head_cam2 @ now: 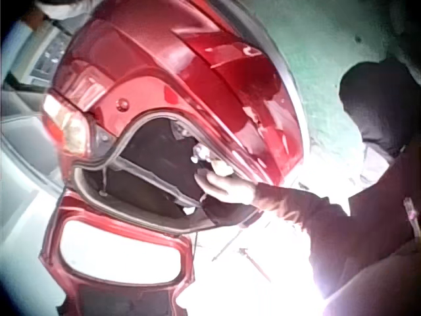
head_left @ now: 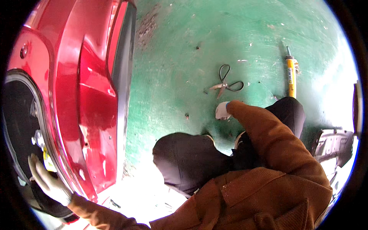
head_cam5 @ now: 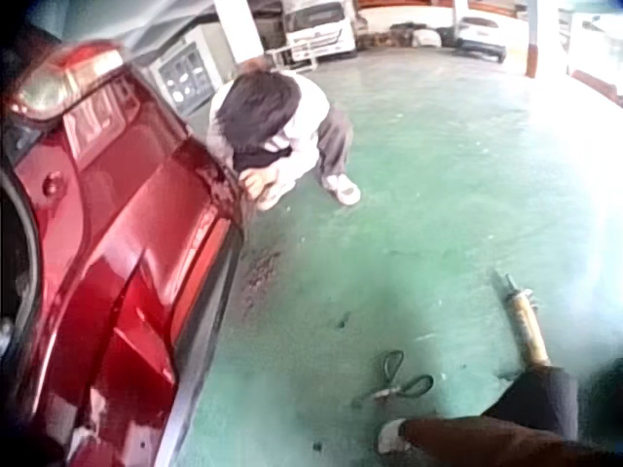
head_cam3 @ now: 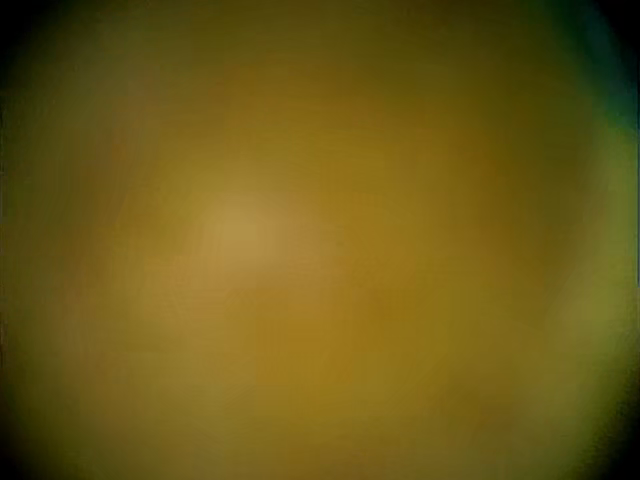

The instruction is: The person uses scissors to trim a red plastic trim piece and then applies sealant to it using a caulking gun. They then attach the trim piece to the rear bumper of a red car, pressing it into place.

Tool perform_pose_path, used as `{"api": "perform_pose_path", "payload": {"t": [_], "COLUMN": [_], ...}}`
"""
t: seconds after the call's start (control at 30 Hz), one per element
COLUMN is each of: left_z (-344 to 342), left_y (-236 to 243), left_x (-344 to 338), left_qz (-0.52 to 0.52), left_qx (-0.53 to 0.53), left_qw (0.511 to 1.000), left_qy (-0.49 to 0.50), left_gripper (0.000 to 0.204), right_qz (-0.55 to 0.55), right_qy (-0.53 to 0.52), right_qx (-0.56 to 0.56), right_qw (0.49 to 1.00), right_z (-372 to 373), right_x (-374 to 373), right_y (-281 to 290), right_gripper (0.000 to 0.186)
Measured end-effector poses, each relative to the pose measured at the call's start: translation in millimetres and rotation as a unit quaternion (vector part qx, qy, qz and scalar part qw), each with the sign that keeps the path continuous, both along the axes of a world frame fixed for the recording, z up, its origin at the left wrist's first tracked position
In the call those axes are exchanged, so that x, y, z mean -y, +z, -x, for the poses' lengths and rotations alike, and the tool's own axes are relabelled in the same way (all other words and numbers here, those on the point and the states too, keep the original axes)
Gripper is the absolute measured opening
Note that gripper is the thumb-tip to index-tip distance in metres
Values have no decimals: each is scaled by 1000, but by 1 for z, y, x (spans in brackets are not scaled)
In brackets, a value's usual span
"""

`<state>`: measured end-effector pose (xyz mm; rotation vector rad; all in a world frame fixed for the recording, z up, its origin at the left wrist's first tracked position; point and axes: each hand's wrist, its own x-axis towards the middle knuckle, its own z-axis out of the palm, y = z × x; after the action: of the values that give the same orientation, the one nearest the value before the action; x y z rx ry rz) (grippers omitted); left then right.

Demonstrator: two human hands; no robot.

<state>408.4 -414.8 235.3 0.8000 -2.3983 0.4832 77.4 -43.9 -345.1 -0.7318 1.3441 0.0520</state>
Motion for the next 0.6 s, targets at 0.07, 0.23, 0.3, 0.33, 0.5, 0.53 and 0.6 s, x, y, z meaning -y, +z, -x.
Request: {"api": "perform_pose_path", "payload": {"t": [0.07, 0.23, 0.3, 0.33, 0.5, 0.53, 0.6], "left_z": [-56, -19, -2, -6, -26, -37, -54], "left_y": [4, -48, -52, -45, -45, -41, -45], "left_x": [61, 73, 66, 66, 108, 105, 114], "left_qz": [94, -222, -227, -207, -74, -68, -49], "left_qx": [272, -129, -134, -106, 3, 8, 9], "left_qw": [957, 953, 954, 954, 989, 983, 986], "left_qy": [44, 160, 146, 186, 129, 170, 162], "left_gripper": [53, 70, 70, 69, 62, 61, 64], "right_qz": [-70, 264, 139, 100, 153, 169, 89], "right_qy": [-69, 69, -276, -431, -726, -719, -633], "right_qx": [120, -23, -16, 7, 143, 137, 148], "right_qw": [988, 962, 951, 897, 655, 660, 755], "right_z": [-37, -60, -28, -8, 55, 35, -46], "right_x": [-3, 56, 102, 130, 180, 183, 139], "right_y": [-38, -34, -24, -22, -41, -27, -14], "right_gripper": [27, 25, 22, 21, 22, 23, 19]}}
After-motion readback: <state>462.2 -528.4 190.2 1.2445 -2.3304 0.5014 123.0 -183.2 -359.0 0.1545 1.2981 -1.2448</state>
